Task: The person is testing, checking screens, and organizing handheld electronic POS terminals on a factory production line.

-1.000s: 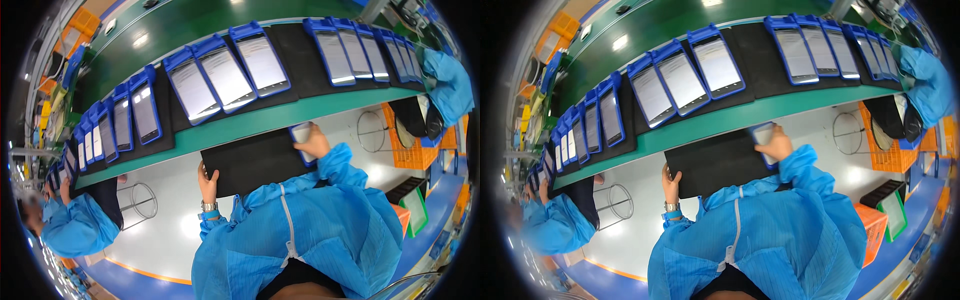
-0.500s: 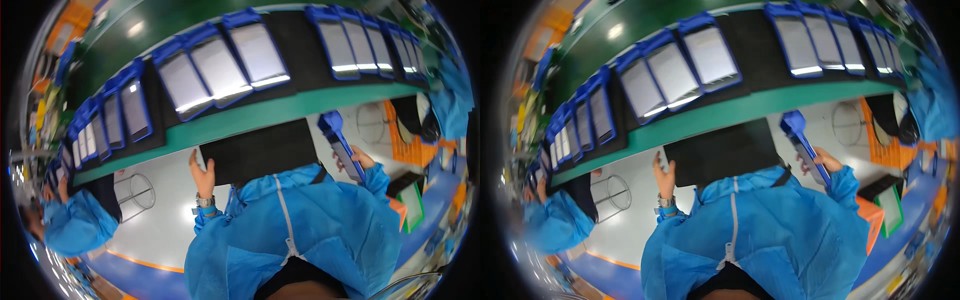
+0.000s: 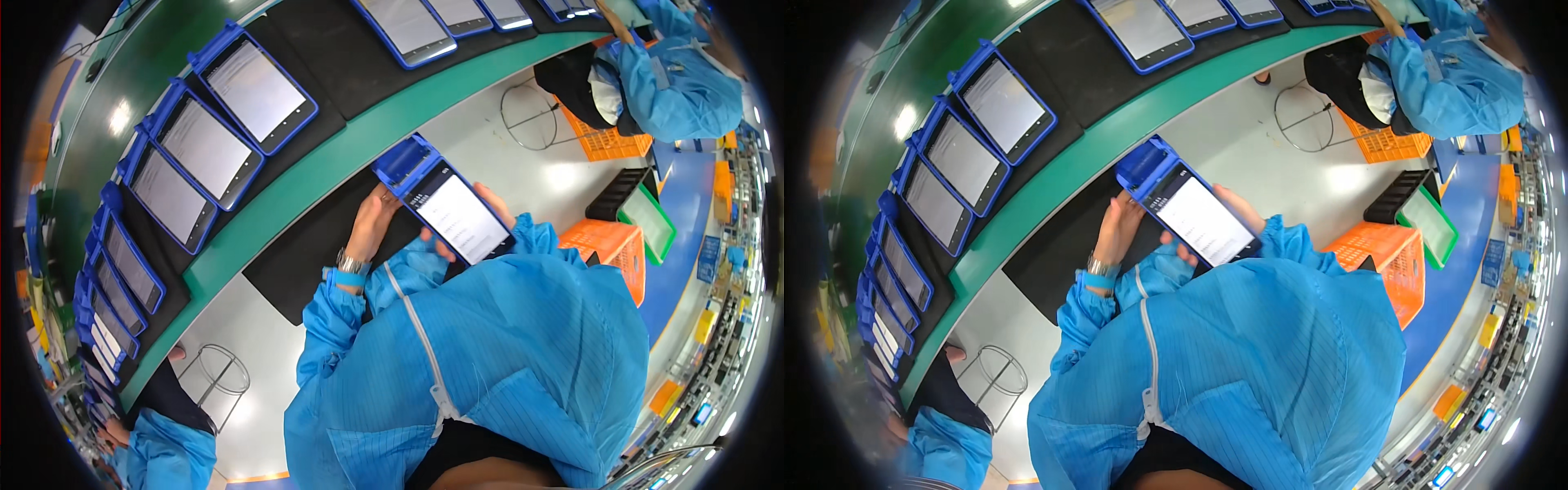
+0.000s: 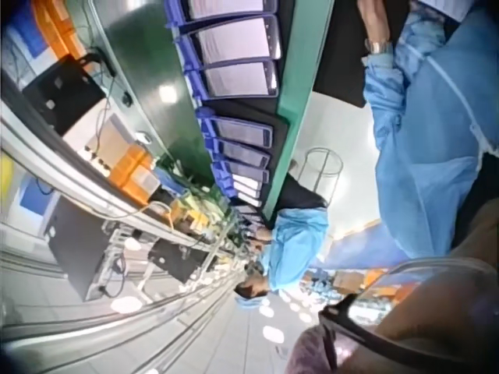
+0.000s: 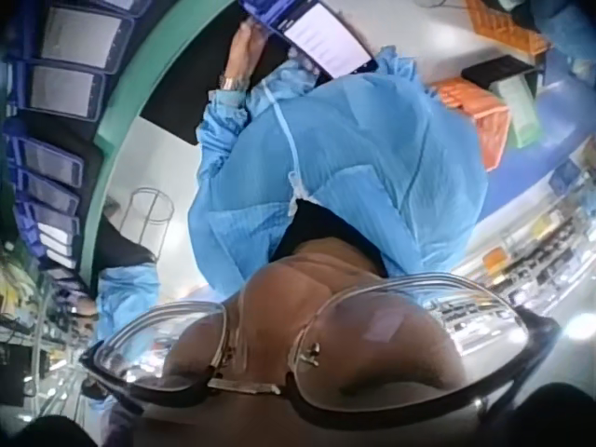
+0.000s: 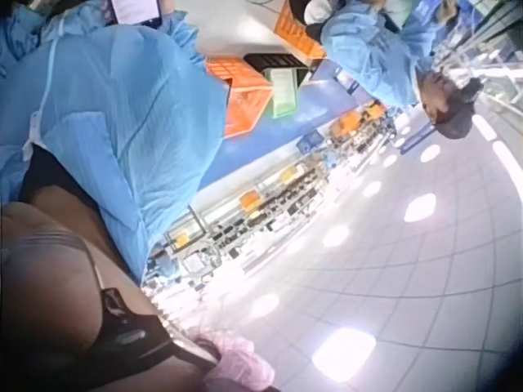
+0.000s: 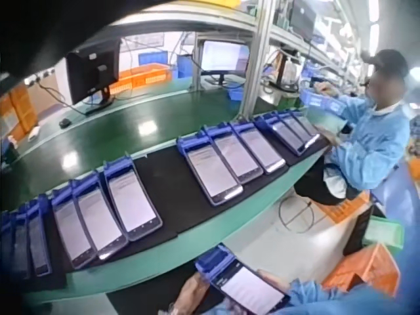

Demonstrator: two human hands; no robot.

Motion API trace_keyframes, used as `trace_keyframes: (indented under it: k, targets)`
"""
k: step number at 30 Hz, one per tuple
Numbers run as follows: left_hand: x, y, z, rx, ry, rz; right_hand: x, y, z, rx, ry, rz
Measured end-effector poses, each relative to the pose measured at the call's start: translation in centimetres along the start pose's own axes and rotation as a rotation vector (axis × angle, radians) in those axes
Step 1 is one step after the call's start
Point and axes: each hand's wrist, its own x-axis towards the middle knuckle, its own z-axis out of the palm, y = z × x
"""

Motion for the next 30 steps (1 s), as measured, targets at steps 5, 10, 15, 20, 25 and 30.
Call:
trace_keyframes:
  k: [5,10,15,20,25,30]
  targets:
    - [1.9,0.2,1.3,-0.448,-0.047,-0.239,1.9,2.9,-1.4,-0.484,0.434,-0.065]
    - [1.2,0.2,0.6,-0.540,0.103,-0.310,1.4,2.1,-2.1,-0.869,0.612,-0.163]
    - [1.6,0.6,1.0,-0.625,0.112,-0.288,2.0,0.3,-4.0,-1.273,0.853,-0.605]
    - [1.2,0.8,0.8,-0.546,0.098,-0.239,-1.1,-9.2,3.2,-1.792,1.027,-1.516]
    - [1.0,0.8,0.8,-0.613,0.123,-0.238,-0.5,-19.8,10.5,-2.339,1.305,-1.552]
    - [1.1,-2.2,-1.2,-0.591,0.300,-0.086,-0.1,-29.2,8.1,-2.262,1.468,-0.566]
